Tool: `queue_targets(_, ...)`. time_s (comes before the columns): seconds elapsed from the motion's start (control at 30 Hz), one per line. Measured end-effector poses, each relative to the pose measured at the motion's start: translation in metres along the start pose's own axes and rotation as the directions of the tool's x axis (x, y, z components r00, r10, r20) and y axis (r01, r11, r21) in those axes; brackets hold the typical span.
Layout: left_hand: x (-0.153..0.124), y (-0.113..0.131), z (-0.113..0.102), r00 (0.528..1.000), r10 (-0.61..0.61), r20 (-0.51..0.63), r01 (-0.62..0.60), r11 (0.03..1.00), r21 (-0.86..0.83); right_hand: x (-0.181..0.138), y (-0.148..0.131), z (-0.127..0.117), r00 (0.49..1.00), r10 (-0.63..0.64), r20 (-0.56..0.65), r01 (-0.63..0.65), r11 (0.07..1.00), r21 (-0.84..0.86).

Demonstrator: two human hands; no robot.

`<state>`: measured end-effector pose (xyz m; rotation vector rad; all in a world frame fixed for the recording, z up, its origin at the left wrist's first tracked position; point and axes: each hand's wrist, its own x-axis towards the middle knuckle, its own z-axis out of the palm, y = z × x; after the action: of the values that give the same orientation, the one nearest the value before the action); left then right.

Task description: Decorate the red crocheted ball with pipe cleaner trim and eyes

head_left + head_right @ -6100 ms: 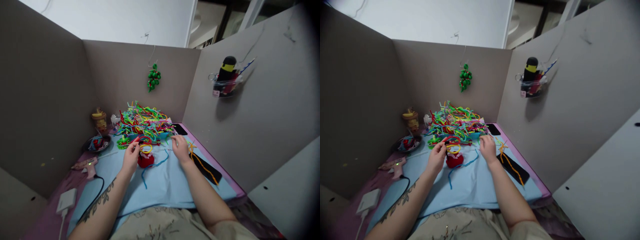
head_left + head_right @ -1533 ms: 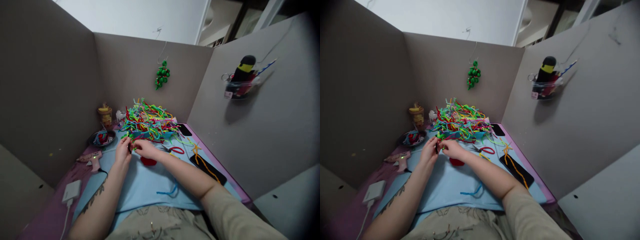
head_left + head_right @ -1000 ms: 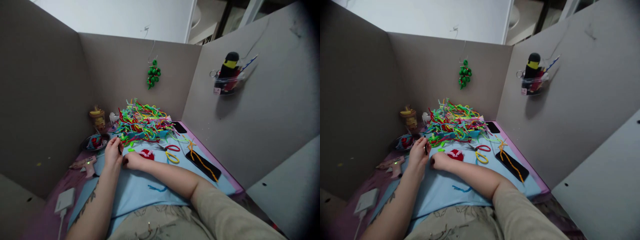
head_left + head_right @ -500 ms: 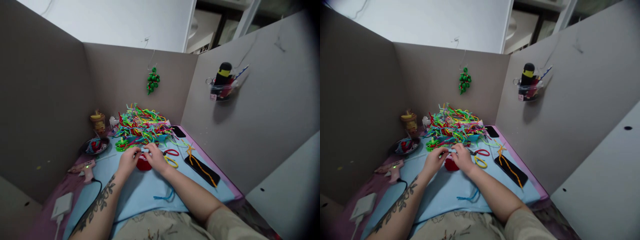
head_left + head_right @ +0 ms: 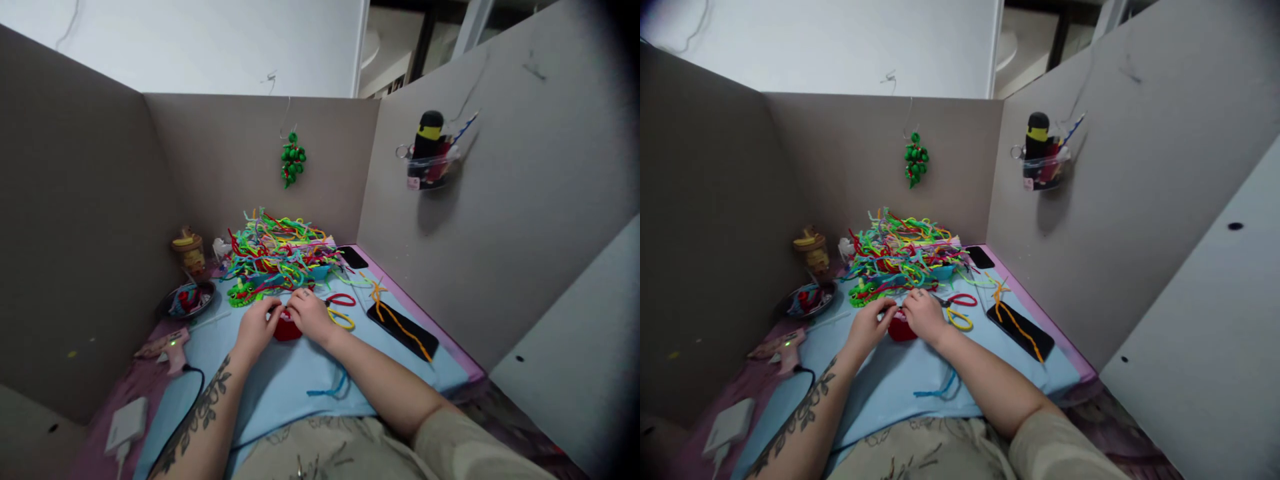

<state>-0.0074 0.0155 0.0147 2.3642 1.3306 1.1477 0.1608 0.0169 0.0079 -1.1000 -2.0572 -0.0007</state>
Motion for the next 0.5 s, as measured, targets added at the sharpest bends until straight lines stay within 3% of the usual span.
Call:
queue_targets(0.1,0.002,-0.001,0.000,0.997,-0.069,-0.014,0.068,0.995,-0.068,0.002,0.001,0.000,0.994,0.085,-0.070,-0.070,0.978,0.198)
queue_targets(0.2,0.004,0.004,0.002,0.986,-0.164,0.004,0.162,0.966,-0.200,0.005,0.001,0.003,0.964,0.239,-0.120,-0.153,0.862,0.484)
queue_targets(0.3,0.003,0.013,0.006,0.971,-0.238,0.037,0.235,0.904,-0.358,0.006,0.001,0.012,0.895,0.446,0.000,-0.282,0.565,0.775)
queue_targets(0.37,0.002,0.018,0.008,0.967,-0.253,0.030,0.243,0.886,-0.394,0.005,0.002,0.017,0.842,0.516,0.154,-0.372,0.350,0.859)
queue_targets(0.4,0.002,0.019,0.009,0.968,-0.252,0.016,0.238,0.893,-0.382,0.005,0.003,0.017,0.829,0.523,0.197,-0.399,0.308,0.863)
queue_targets(0.43,0.001,0.019,0.009,0.970,-0.243,0.000,0.228,0.908,-0.350,0.004,0.004,0.017,0.835,0.515,0.194,-0.405,0.337,0.850)
queue_targets(0.5,0.001,0.018,0.008,0.979,-0.203,-0.033,0.188,0.949,-0.254,0.003,0.007,0.011,0.892,0.447,0.065,-0.336,0.561,0.757)
